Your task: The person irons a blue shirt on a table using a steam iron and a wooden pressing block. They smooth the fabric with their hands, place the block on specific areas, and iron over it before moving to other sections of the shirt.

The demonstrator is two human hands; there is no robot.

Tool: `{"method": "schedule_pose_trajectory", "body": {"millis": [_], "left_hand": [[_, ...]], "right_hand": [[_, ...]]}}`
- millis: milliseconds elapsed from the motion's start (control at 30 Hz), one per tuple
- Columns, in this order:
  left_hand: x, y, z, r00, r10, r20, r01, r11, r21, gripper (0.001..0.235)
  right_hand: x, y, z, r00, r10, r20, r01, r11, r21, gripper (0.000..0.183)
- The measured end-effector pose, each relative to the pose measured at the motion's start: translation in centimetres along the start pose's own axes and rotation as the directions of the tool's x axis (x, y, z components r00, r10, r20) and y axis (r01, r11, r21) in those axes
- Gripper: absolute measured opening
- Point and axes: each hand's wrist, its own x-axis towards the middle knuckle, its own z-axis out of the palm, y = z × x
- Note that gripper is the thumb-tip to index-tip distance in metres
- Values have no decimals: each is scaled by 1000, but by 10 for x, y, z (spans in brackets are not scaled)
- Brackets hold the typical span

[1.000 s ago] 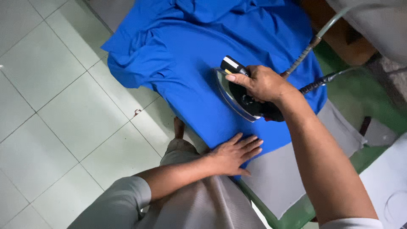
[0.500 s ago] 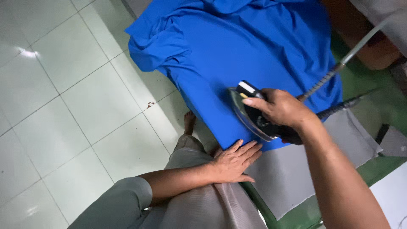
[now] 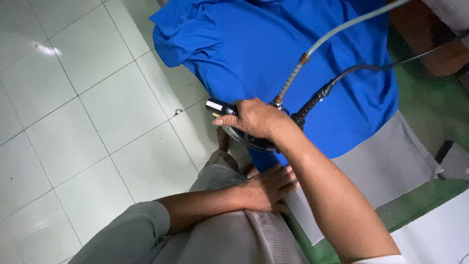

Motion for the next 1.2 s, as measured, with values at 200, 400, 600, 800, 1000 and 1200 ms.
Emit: {"method": "schedule_pose_trajectory", "body": {"millis": [200, 400, 600, 800, 1000, 1200], "left_hand": [[-20, -7, -51, 961, 271, 45, -244, 918, -313, 30], [-94, -97, -76, 956, -253, -145, 172, 890, -423, 17], [-50, -204, -121, 881, -332, -337, 285, 941, -183, 36], [13, -279, -122, 907, -421, 8, 416, 899, 138, 83], [20, -312, -135, 854, -497, 153, 505, 863, -17, 89], [16, -351, -124, 882, -437, 178, 471, 843, -262, 81]], "right_hand": [[-29, 7, 30, 996, 49, -80, -49, 999, -4, 75], [-52, 36, 47, 937, 321, -134, -281, 926, 254, 71], [-55, 46, 51, 874, 410, -263, -331, 896, 297, 73], [-18, 23, 31, 834, 508, -214, -419, 837, 354, 74], [18, -9, 13, 845, 486, -222, -341, 810, 476, 76], [21, -34, -4, 875, 462, -144, -351, 811, 468, 68]]}}
